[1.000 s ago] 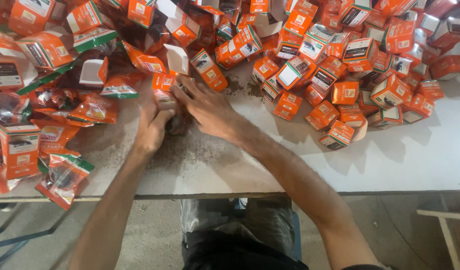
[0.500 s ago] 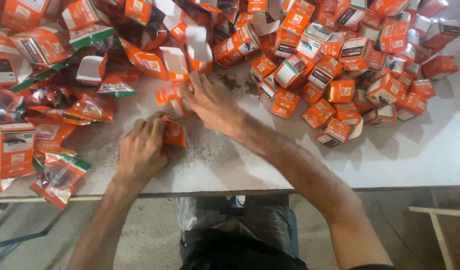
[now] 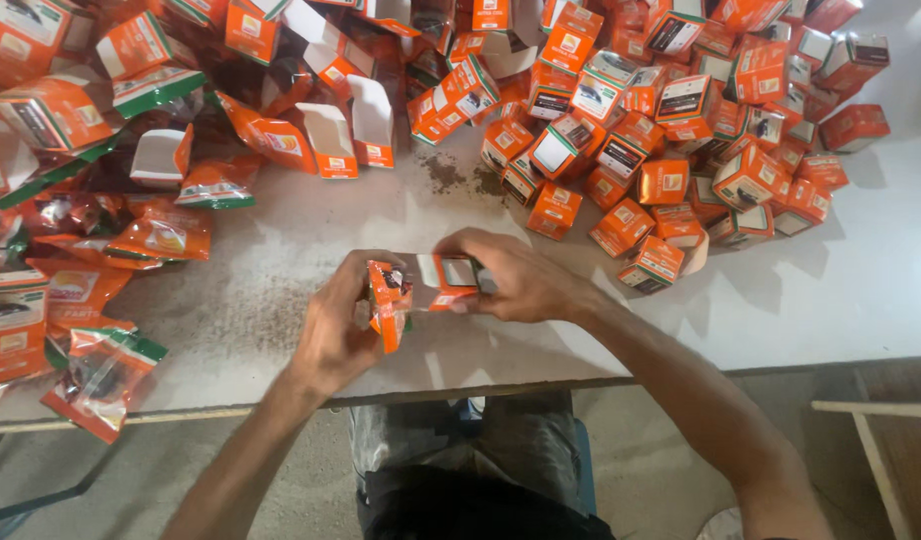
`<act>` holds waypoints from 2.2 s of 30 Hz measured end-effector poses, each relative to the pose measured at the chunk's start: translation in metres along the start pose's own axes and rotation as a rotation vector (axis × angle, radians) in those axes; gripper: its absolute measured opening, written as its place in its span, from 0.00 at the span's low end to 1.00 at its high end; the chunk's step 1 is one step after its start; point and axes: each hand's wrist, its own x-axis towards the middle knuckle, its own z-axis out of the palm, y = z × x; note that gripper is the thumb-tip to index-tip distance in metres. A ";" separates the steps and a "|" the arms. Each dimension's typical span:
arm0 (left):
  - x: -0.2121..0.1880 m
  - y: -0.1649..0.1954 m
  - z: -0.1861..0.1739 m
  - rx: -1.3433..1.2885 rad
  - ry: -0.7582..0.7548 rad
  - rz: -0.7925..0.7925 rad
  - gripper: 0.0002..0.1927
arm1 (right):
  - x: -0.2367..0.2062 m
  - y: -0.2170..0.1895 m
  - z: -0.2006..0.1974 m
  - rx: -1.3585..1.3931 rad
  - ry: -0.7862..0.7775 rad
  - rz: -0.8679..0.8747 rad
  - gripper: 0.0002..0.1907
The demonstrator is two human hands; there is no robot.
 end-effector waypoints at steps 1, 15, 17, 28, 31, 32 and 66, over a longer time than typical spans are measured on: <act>-0.002 0.006 0.002 -0.079 0.029 0.007 0.28 | -0.009 -0.005 0.001 0.064 0.060 0.021 0.33; 0.004 0.003 0.059 0.351 0.026 0.740 0.19 | -0.067 -0.024 0.055 0.104 0.453 0.244 0.26; 0.001 0.001 0.060 0.423 -0.086 0.620 0.20 | -0.070 -0.022 0.057 0.004 0.427 0.276 0.27; -0.007 0.025 0.075 0.441 -0.055 0.154 0.18 | -0.075 -0.033 0.054 0.017 0.403 0.197 0.37; -0.005 0.032 0.083 0.300 0.021 0.017 0.13 | -0.072 -0.036 0.052 -0.016 0.436 0.247 0.37; -0.004 0.033 0.087 0.232 0.077 -0.016 0.13 | -0.072 -0.037 0.051 -0.001 0.432 0.248 0.35; 0.017 -0.007 0.084 -0.477 -0.176 -0.582 0.01 | -0.085 -0.041 0.070 -0.096 0.544 0.227 0.29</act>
